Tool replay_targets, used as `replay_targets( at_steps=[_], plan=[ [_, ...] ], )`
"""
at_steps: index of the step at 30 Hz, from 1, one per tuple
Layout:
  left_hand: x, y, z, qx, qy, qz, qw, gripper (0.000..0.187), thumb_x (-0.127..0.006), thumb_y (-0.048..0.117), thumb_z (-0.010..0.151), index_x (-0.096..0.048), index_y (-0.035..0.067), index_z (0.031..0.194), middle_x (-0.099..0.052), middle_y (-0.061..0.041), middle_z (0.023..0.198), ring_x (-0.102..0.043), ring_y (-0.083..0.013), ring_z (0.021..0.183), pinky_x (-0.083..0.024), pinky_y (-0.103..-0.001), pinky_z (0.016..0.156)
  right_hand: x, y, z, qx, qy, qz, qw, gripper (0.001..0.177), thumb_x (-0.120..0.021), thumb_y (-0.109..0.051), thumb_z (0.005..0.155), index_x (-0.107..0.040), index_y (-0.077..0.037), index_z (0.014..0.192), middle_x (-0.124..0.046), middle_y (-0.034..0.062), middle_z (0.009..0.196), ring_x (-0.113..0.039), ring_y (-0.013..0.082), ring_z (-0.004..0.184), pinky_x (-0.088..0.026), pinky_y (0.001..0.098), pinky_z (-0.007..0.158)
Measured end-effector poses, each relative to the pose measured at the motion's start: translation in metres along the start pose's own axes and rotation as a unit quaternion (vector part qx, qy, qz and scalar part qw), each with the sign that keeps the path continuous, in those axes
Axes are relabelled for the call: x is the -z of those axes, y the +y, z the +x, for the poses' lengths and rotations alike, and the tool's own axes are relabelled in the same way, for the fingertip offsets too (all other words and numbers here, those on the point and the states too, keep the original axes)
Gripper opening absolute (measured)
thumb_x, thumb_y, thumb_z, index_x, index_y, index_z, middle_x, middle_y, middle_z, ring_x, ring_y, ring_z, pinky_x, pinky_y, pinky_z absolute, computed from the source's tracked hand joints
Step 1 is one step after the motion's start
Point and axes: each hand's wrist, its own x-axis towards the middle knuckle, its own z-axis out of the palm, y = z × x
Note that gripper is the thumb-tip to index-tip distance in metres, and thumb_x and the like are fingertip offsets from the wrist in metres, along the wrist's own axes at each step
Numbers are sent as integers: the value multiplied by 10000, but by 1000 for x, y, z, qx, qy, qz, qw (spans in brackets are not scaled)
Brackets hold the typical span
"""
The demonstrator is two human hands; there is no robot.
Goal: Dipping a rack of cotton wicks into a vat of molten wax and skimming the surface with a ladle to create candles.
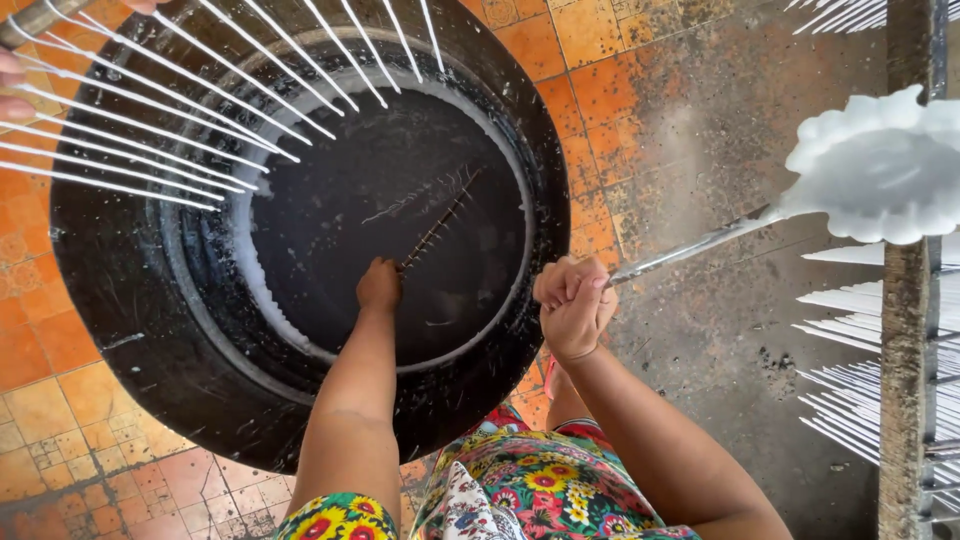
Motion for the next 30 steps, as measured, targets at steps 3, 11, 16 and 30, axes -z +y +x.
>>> replay_targets(
  at_steps=[3,11,16,30],
  plan=[
    [-6,0,6,2,3,8,1000,195,-697,213,968,-759,92,1108,-648,-137,1230,-697,-376,1072,-594,-488,914,1,0,0,12,-11,-10,1000,460,-256,-377,1146,-351,-157,753,-267,-17,514,-259,98,386,-327,219,369],
    [-9,-1,5,-1,-8,22,1000,198,-704,183,960,-762,68,1110,-653,-155,1210,-684,-369,1134,-575,-492,961,-5,-5,3,12,-16,-12,1000,458,-255,-372,1149,-353,-158,756,-274,-13,514,-263,100,387,-339,219,372],
    [31,19,-18,10,-18,6,1000,217,-680,124,968,-777,58,1150,-577,-213,1454,-588,-394,1315,-508,-533,1060,4,-6,1,2,-19,30,999,455,-276,-362,1146,-343,-146,751,-247,-7,509,-274,111,378,-322,224,363],
    [247,94,-214,-16,93,107,990,180,-659,166,952,-779,153,1086,-706,-96,1097,-739,-405,989,-589,-570,867,138,-114,-32,-125,-100,-63,985,444,-341,-260,1151,-393,-128,730,-256,1,536,-281,135,408,-264,247,374]
  ],
)
